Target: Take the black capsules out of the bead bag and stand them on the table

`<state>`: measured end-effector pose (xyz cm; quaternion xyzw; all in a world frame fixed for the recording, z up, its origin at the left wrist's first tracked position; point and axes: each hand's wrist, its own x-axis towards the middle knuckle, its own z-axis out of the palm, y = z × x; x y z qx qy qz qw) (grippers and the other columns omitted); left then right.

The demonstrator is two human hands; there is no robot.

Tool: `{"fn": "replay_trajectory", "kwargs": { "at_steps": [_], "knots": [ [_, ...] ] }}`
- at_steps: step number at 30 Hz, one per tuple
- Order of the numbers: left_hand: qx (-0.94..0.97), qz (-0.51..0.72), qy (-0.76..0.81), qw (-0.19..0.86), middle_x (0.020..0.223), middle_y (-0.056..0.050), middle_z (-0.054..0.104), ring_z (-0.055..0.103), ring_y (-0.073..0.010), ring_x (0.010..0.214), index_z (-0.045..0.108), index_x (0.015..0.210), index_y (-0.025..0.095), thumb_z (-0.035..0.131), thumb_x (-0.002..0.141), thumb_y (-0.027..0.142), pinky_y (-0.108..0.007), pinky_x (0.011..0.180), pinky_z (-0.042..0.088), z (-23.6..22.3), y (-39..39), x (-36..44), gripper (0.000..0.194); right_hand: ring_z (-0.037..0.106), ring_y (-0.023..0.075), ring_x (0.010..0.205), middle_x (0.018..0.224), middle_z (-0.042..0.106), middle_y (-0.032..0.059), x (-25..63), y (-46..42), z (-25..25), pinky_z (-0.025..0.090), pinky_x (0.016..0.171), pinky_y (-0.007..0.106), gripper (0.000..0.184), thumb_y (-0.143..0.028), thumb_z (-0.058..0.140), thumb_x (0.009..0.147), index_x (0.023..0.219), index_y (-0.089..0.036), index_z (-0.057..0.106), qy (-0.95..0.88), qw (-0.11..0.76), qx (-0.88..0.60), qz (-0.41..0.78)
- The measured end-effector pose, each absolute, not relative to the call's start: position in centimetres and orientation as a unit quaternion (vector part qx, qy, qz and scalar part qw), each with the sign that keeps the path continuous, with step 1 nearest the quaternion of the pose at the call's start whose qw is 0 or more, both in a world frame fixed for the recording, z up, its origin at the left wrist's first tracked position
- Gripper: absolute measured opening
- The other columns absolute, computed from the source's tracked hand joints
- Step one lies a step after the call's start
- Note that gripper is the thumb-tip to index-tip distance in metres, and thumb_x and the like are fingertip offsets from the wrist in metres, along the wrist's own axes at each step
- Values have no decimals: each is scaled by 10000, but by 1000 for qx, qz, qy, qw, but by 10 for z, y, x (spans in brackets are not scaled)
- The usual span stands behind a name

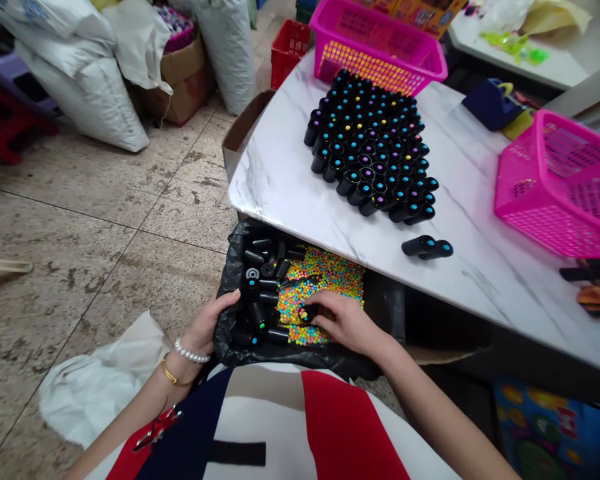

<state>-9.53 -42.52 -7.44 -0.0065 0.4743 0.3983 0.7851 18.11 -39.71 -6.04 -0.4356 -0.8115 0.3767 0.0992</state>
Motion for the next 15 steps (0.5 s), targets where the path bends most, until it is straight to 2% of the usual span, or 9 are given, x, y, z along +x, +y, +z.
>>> {"fn": "replay_trajectory", "kwargs": {
  "at_steps": [3, 4, 6, 10, 15],
  "knots": [
    [-13, 398, 471, 787, 793, -126, 770, 726, -274, 821, 730, 967, 71, 527, 879, 167, -351, 744, 595, -78, -425, -98, 241, 578, 125, 676, 844, 656, -3, 192, -400, -53, 477, 631, 246, 253, -198, 656, 799, 1049, -217, 623, -709, 149, -479, 496],
    [-14, 396, 470, 788, 775, -124, 769, 727, -273, 813, 732, 958, 70, 524, 880, 164, -346, 732, 597, -78, -425, -98, 241, 575, 121, 659, 856, 661, -3, 192, -402, -51, 476, 614, 242, 259, -217, 675, 787, 1040, -215, 623, -680, 165, -479, 529],
    [-16, 390, 472, 791, 758, -123, 767, 729, -273, 794, 732, 955, 67, 524, 881, 162, -345, 712, 602, -78, -424, -98, 240, 609, 134, 728, 941, 677, 12, 191, -405, -48, 499, 672, 261, 271, -237, 695, 772, 1034, -215, 627, -652, 197, -473, 558],
    [-10, 380, 478, 792, 792, -134, 768, 731, -282, 775, 718, 996, 61, 531, 882, 168, -383, 723, 604, -74, -423, -96, 244, 643, 178, 884, 978, 690, 27, 186, -409, -37, 504, 816, 319, 269, -231, 692, 787, 1050, -239, 641, -681, 257, -497, 473],
    [-11, 374, 518, 769, 837, -137, 768, 723, -303, 835, 696, 1056, 63, 532, 875, 140, -419, 761, 598, -73, -425, -94, 256, 607, 212, 1001, 1060, 648, 48, 210, -411, -15, 473, 905, 376, 260, -211, 711, 770, 1016, -240, 634, -652, 420, -560, 293]
  ]
}}
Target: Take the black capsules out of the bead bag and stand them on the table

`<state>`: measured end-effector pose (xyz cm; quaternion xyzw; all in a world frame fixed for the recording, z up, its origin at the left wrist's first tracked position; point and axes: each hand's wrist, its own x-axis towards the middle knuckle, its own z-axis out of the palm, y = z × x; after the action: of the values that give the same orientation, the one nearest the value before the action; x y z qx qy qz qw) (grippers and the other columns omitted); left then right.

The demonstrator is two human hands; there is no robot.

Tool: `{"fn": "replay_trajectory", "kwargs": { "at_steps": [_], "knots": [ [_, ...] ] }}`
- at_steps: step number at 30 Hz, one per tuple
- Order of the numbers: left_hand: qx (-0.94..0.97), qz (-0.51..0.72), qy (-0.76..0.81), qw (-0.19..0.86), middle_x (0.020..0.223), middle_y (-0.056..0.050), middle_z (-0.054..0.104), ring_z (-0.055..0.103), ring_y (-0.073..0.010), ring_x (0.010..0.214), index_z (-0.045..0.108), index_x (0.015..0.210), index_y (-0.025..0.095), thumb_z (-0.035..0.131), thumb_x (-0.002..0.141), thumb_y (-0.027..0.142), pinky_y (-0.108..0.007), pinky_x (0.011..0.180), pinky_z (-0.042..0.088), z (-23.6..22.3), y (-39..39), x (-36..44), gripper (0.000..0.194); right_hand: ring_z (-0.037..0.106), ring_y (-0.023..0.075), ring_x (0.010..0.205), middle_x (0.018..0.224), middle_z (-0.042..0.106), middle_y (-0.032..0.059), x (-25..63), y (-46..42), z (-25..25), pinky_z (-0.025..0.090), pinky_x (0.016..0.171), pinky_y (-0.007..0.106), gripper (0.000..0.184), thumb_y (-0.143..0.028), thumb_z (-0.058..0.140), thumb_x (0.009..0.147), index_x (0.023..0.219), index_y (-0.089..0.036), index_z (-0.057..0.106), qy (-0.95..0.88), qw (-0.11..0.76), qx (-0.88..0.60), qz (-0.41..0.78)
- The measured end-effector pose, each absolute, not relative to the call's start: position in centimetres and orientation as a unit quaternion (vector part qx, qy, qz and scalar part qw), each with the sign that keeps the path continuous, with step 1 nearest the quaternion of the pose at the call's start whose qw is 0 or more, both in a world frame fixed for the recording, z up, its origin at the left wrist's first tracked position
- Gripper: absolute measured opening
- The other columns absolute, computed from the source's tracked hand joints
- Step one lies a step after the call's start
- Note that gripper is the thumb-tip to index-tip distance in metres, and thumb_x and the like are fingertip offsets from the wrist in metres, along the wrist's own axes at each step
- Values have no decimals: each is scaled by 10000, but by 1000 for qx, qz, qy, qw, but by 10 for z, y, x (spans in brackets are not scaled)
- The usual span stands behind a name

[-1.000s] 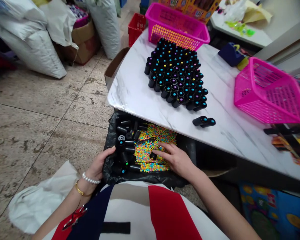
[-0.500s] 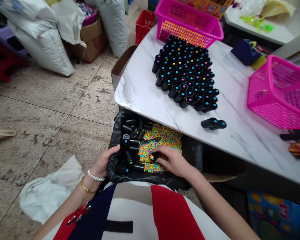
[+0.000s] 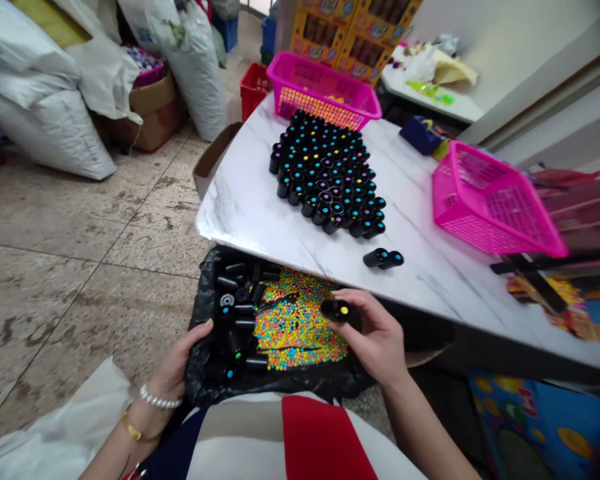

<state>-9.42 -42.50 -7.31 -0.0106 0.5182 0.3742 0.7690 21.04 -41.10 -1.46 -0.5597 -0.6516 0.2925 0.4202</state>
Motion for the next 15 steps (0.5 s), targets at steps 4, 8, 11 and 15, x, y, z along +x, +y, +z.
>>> {"fn": "replay_trajectory", "kwargs": {
  "at_steps": [4, 8, 11, 15],
  "knots": [
    [-2, 364, 548, 753, 842, -132, 768, 715, -323, 861, 661, 1142, 76, 559, 857, 141, -461, 786, 590, -76, -425, -95, 310, 604, 199, 866, 926, 645, 33, 244, -405, -10, 480, 835, 369, 259, -290, 736, 751, 988, -224, 655, -582, 440, -676, 103],
    [-19, 347, 570, 745, 839, -133, 767, 711, -347, 856, 648, 1180, 86, 596, 827, 160, -475, 764, 597, -72, -422, -91, 364, 594, 217, 824, 888, 635, 47, 263, -391, -16, 482, 812, 391, 293, -374, 730, 739, 969, -211, 648, -561, 380, -735, 24],
    [-17, 352, 583, 732, 872, -152, 763, 705, -354, 874, 638, 1183, 67, 605, 814, 149, -467, 760, 599, -66, -421, -87, 379, 571, 255, 893, 956, 594, 82, 261, -383, -16, 482, 824, 432, 449, -412, 744, 701, 1056, -194, 574, -544, 375, -750, -22],
    [-15, 356, 599, 717, 785, -127, 768, 712, -344, 861, 606, 1211, 53, 604, 808, 131, -463, 748, 603, -62, -422, -82, 410, 386, 353, 1244, 1303, 390, 186, 248, -372, -9, 383, 1000, 545, 725, -453, 739, 687, 1273, -178, 412, -569, 384, -721, -91]
  ]
}}
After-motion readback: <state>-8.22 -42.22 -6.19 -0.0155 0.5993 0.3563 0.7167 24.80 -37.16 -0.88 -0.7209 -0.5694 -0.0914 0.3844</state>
